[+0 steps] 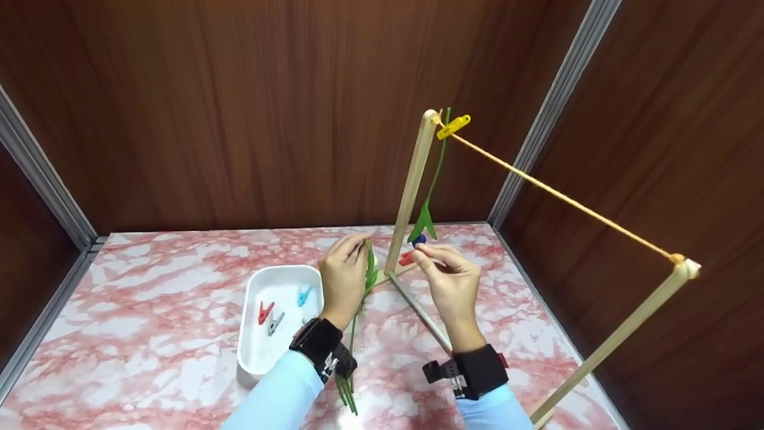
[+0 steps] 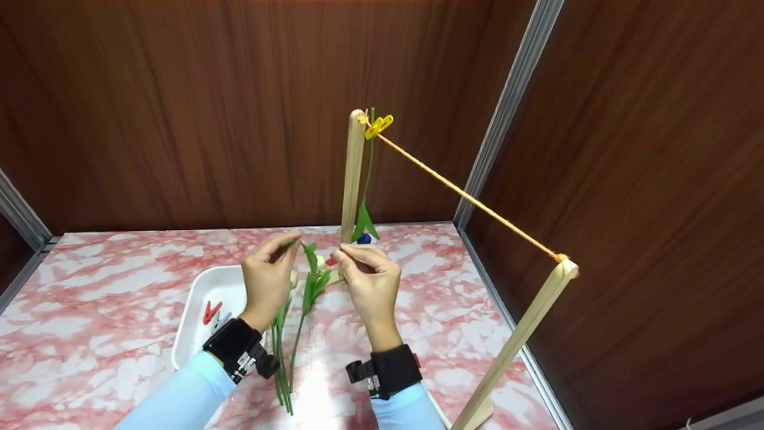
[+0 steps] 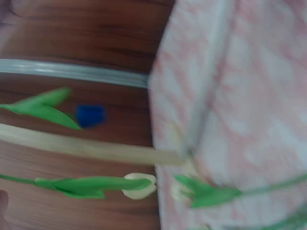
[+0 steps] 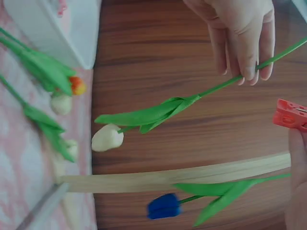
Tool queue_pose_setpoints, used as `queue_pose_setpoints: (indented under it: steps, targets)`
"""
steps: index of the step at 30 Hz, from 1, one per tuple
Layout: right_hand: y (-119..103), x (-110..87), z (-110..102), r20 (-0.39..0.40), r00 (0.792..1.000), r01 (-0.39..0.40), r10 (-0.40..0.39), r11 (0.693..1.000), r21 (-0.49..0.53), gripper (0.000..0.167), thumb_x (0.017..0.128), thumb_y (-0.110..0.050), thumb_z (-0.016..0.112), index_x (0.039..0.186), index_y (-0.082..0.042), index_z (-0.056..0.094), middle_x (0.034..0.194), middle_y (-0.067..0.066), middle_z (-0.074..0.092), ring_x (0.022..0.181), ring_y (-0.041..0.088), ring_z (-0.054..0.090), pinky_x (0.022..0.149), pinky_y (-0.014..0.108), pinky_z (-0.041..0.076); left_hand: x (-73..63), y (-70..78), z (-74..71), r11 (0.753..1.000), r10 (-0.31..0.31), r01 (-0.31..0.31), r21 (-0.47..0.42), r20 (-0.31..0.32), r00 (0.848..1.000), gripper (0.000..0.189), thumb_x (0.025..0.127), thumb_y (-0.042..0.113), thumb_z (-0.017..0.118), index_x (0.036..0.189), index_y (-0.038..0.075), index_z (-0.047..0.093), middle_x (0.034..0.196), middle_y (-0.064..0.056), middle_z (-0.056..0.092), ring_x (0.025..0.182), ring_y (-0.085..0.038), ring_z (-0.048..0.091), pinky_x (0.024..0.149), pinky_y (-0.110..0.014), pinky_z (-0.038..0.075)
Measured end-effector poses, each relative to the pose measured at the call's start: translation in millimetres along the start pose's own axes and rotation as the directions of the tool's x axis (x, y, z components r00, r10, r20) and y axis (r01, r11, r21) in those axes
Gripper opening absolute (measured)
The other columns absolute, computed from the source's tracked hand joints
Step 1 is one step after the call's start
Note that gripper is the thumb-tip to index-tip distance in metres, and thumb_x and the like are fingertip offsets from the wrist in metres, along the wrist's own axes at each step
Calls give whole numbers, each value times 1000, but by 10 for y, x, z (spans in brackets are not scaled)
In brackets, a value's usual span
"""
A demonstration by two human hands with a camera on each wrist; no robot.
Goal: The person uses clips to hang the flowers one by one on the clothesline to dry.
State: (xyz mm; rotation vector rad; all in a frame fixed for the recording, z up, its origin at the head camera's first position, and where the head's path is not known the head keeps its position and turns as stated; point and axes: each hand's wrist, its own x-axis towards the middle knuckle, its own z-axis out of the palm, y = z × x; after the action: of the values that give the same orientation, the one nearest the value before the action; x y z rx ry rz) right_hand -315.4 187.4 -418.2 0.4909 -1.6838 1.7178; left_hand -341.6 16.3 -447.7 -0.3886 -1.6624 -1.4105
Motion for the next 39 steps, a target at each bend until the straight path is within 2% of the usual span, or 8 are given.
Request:
queue_pose_setpoints:
  steps: [4,8,14,19,23,29,32,39]
  targets:
    - [-186,143,-25,13,999,42,-42,999,6,14,81,6,83,94,8,79,93,20,76,88,18,74,78,32,62,151,191,94,997,8,-8,-82,-4,1000,25,90,-6,73,110,6,80,105,-4,77,99,-18,72,89,-26,58]
    - [-398,337,-59,29,994,105,-104,993,-43,13,80,6,84,92,6,79,90,18,76,82,20,73,72,31,62,281,299,241,991,-3,3,-132,7,1000,26,89,-5,76,113,4,79,103,-7,76,94,-20,72,84,-28,60]
    - [-798,634,-73,-44,983,178,-181,982,-71,11,80,11,80,90,10,77,87,19,75,78,19,72,69,28,60,494,416,450,993,-38,40,-112,23,999,24,86,3,82,110,3,79,99,-7,78,91,-16,74,82,-28,60]
    - [-1217,897,-2,-127,944,299,-304,953,-59,5,83,11,78,88,12,76,79,27,72,73,30,72,72,31,60,693,591,621,976,-106,129,-173,133,985,22,86,8,83,107,2,79,97,-6,79,85,-10,75,76,-22,60]
    - [-1318,1152,48,-200,908,345,-368,928,-140,5,84,6,80,89,5,80,76,23,73,71,30,73,71,31,60,838,696,765,966,-168,199,-164,182,969,21,87,12,84,106,5,80,97,-2,79,85,-6,73,76,-21,59]
    - [-1221,1426,26,-311,898,204,-311,921,-332,12,82,-9,88,91,-4,83,85,9,78,73,13,69,63,21,51,970,765,941,946,-290,314,-85,215,933,19,86,15,85,104,10,82,97,3,79,89,-5,72,78,-22,56]
    - [-1191,1487,-5,-343,902,125,-263,918,-377,12,82,-13,88,91,-6,83,85,7,78,69,11,67,58,19,49,1005,793,1010,930,-335,361,-74,238,912,19,86,17,85,104,12,83,99,4,79,94,-6,70,82,-23,55]
    - [-1222,1576,-19,-331,923,32,-194,898,-439,9,86,-15,85,91,-8,84,82,4,78,67,7,69,60,19,51,1091,840,1136,921,-357,383,-65,248,901,18,85,14,86,102,10,83,98,2,79,95,-10,70,81,-24,54]
